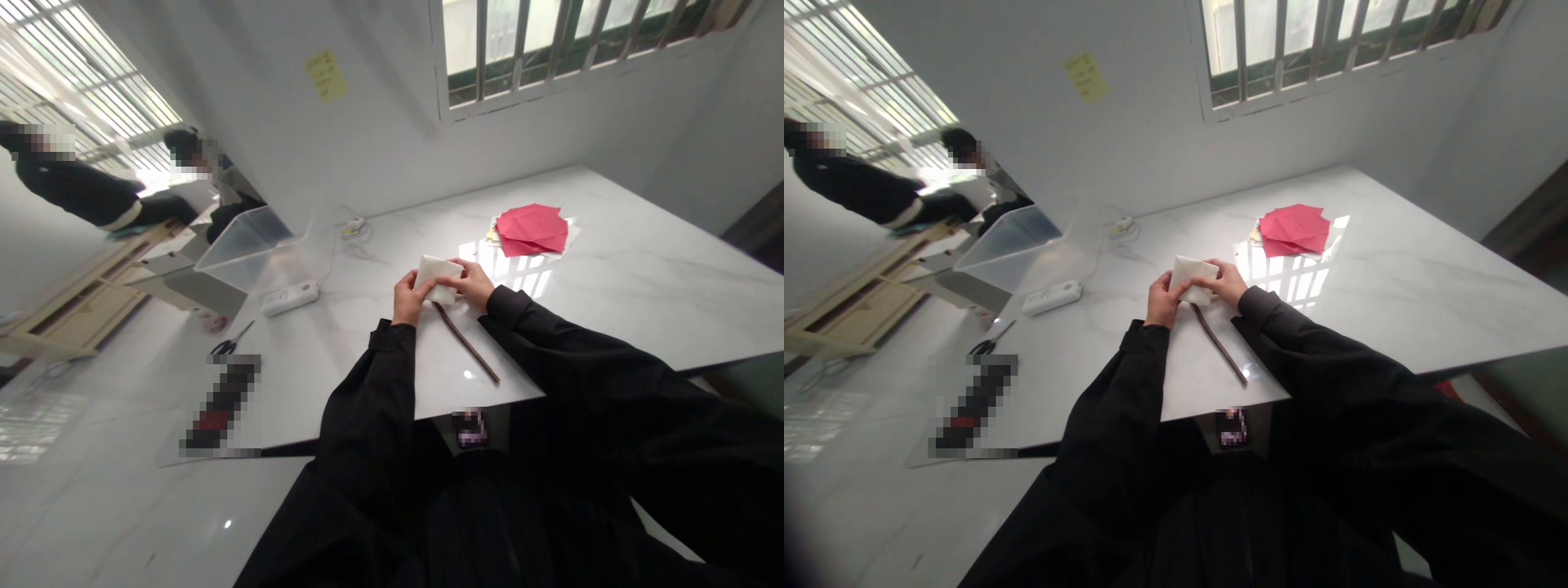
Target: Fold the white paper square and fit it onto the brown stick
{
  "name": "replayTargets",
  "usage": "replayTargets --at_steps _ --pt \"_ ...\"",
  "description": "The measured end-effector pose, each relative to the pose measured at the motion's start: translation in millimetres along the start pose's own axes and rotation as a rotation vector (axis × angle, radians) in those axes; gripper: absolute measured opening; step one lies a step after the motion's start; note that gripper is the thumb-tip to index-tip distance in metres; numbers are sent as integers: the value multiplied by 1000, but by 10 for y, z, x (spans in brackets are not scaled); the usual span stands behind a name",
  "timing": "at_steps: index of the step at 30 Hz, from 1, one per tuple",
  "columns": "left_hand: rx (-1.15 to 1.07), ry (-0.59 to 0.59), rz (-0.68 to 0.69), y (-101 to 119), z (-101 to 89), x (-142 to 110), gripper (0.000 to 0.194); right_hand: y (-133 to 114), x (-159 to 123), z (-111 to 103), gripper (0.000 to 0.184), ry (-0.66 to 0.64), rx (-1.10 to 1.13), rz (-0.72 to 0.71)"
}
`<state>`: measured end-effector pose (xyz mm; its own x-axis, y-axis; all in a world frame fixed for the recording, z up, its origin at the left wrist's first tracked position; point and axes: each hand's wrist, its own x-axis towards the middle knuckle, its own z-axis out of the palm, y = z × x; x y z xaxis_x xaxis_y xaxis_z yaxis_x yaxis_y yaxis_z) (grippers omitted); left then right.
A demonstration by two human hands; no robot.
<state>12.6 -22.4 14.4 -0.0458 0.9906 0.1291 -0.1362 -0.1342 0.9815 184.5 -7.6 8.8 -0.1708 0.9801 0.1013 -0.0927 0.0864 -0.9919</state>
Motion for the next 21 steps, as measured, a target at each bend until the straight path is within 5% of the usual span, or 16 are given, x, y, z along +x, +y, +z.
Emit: replayTargets --at_steps 9,13,18,21 --pt "-50 11 -2 99 69 -50 52 -95 -51 -21 56 -52 191 83" --pt "-47 127 -38 134 44 -58 54 -137 -63 -56 59 -24 254 131" --pt "528 303 -14 195 4 -100 28 -207 -76 -202 56 -11 314 187" --pt "941 224 -41 291 65 -153 30 -215 -91 -305 59 -33 341 218"
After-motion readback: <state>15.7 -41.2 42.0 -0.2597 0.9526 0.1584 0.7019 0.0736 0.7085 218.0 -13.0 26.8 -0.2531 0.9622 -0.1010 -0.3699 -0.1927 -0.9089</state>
